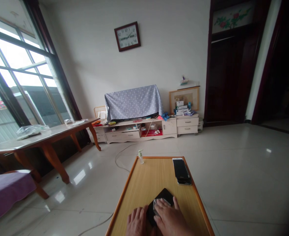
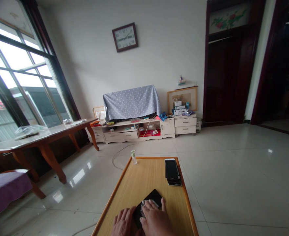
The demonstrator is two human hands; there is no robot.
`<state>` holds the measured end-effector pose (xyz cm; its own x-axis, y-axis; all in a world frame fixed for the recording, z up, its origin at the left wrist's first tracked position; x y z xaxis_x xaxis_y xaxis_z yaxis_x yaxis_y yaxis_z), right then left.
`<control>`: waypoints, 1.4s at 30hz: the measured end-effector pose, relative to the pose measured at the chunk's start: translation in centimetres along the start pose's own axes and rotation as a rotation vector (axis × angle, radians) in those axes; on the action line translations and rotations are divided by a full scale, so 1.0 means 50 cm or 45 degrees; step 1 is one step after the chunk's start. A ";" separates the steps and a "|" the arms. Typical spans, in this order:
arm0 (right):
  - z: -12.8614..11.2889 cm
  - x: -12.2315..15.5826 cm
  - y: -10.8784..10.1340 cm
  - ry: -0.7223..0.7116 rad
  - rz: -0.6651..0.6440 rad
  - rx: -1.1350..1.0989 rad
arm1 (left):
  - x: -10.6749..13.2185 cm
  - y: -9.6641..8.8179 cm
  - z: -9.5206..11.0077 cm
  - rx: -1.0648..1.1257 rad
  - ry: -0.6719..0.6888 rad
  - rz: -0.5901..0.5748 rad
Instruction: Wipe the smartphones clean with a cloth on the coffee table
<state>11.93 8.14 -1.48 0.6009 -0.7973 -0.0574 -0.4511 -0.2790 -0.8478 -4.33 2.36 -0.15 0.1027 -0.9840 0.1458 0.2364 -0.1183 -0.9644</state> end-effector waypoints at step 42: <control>0.002 0.015 -0.024 0.049 0.036 0.030 | -0.001 -0.007 0.011 -0.034 -0.053 -0.054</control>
<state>12.99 7.91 -0.57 0.5618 -0.8250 -0.0615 -0.4518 -0.2436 -0.8582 -3.87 2.53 0.31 0.1334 -0.9716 0.1955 0.2155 -0.1641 -0.9626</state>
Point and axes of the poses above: each hand's wrist, its own x-axis away from the middle knuckle, its own y-axis out of the palm, z = x × y, the point moved 2 cm from there along -x, towards the middle knuckle
